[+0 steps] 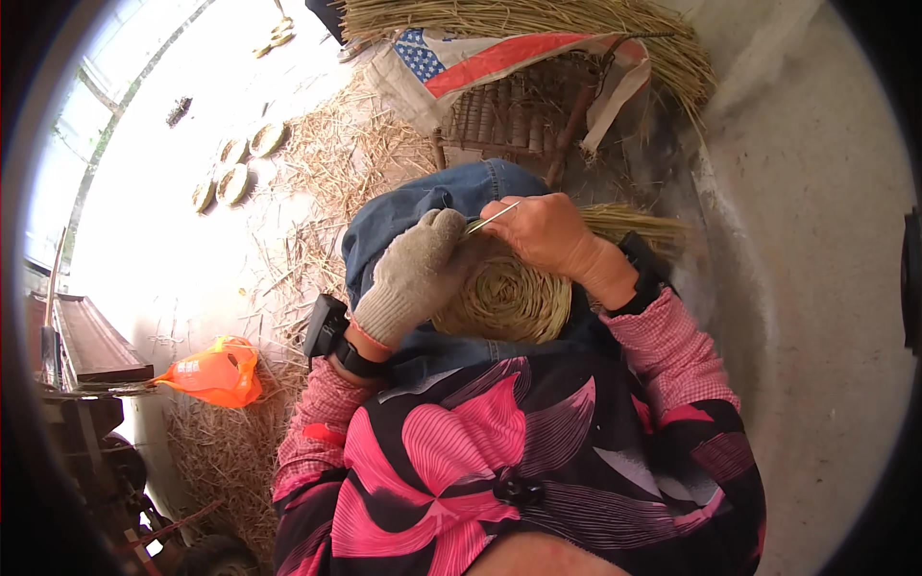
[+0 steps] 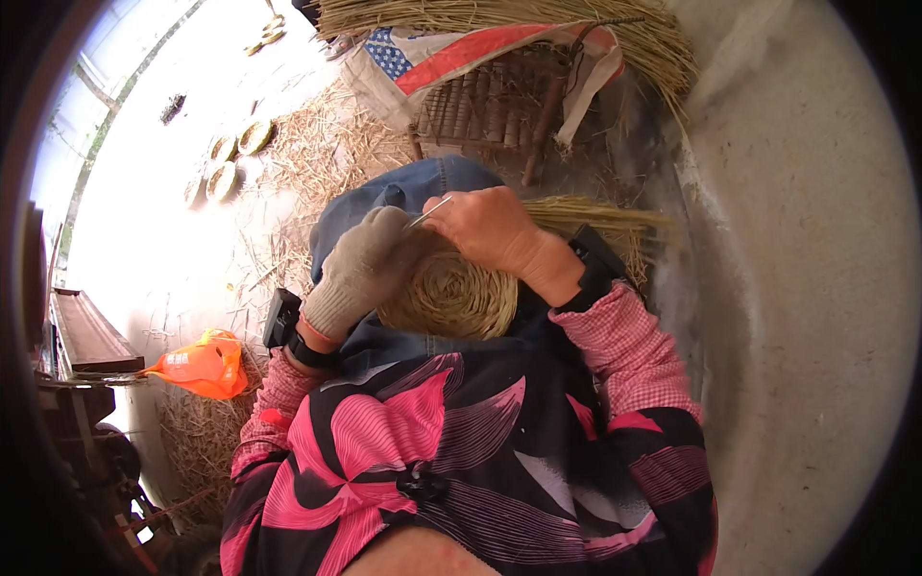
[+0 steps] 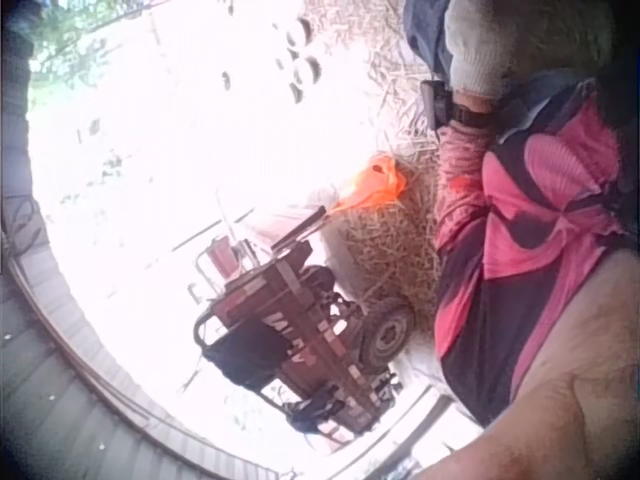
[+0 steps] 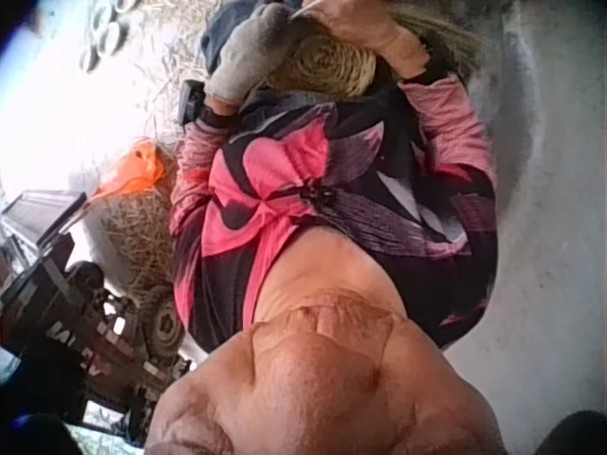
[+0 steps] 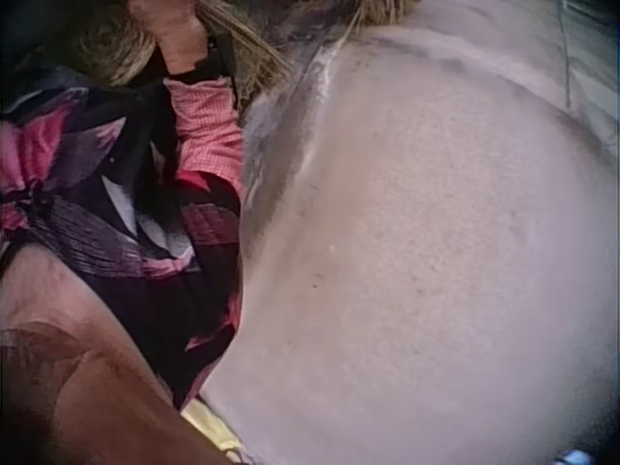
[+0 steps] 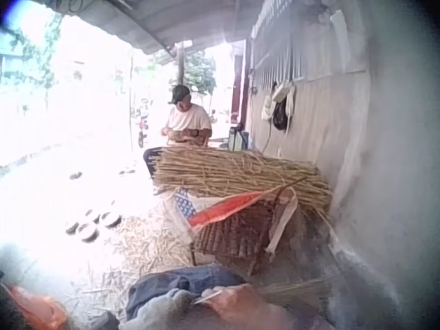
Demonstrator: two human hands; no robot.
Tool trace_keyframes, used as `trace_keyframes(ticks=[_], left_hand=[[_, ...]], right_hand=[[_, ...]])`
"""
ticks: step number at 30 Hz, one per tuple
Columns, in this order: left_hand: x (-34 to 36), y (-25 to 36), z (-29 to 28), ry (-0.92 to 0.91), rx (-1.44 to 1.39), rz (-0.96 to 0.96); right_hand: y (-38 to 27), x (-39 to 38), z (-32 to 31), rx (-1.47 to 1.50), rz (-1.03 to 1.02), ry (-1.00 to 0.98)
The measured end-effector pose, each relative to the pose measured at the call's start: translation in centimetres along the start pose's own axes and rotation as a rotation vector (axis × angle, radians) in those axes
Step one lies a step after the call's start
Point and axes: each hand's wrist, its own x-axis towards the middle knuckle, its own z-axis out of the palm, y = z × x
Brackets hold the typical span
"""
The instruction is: Weaving a small basket or mat out of straw using a needle and thread.
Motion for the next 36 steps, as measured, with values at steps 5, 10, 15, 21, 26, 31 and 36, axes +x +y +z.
trace_keyframes(ticks=[5, 10, 15, 21, 26, 31, 36], left_hand=[[-0.2, 0.0, -0.5, -0.021, -0.018, 0.009], [-0.3, -0.8, 0.0, -0.008, -0.058, 0.02], [-0.8, -1.8, 0.3, 0.012, -0.174, -0.019], [0.0, -2.9, -3.4, 0.24, -0.909, -0.371], [-1.0, -5.3, -5.6, 0.471, -0.075, -0.187], [-3.2, -1.9, -6.2, 0.114, 0.005, 0.23], [-3.1, 3.6, -2.8, -0.493, 0.495, 0.249]], right_hand=[[2.0, 0.0, -2.4, -0.143, -0.096, -0.115], [1.0, -1.4, -2.2, -0.179, 0.051, -0.141], [-0.9, -2.6, 0.2, -0.172, 0.214, -0.012], [-0.3, -3.0, 1.0, -0.146, 0.27, 0.057], [0.3, -3.1, 1.9, -0.178, 0.295, 0.014], [0.9, -3.3, 2.3, -0.186, 0.361, -0.013], [0.7, -2.9, 2.5, -0.172, 0.347, -0.023]])
